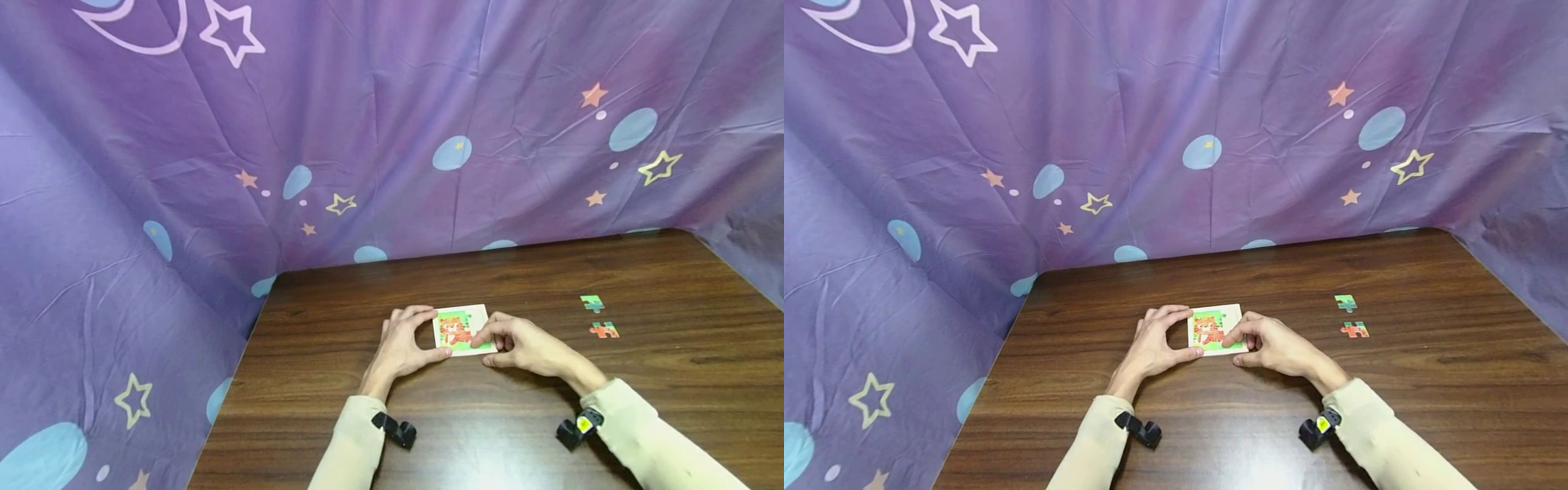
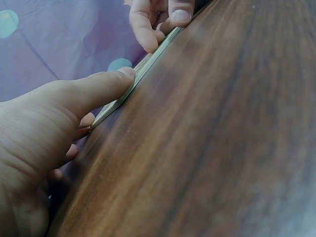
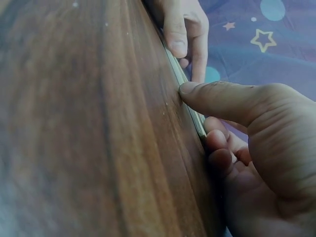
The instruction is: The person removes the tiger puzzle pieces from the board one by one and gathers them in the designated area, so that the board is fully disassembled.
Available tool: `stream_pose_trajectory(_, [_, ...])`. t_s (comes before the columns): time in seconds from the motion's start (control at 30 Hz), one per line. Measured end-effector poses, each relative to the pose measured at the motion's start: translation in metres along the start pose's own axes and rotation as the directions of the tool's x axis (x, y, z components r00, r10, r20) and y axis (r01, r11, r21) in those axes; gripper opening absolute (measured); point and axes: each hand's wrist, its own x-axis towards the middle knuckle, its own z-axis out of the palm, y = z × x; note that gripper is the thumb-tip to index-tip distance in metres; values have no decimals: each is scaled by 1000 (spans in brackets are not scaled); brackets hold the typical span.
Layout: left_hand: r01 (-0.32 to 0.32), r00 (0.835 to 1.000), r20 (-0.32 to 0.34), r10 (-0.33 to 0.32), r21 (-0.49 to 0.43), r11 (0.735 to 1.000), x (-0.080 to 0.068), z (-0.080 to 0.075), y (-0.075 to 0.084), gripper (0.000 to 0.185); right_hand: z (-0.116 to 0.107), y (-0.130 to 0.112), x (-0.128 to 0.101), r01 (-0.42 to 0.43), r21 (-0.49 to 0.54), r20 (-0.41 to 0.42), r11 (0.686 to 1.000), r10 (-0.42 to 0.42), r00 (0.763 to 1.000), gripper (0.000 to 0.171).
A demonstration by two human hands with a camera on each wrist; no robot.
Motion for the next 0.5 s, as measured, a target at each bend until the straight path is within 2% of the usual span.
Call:
stream_pose_trajectory(0.2, [-5,1000,-1,5,7,1000,0,0,0,83,-1,1,0,-54,-60,-71,997,50,996,37])
stream_pose_trajectory(0.5, [-10,1000,-6,10,7,1000,1,0,-1,83,0,3,2,-92,-69,-102,993,85,991,34])
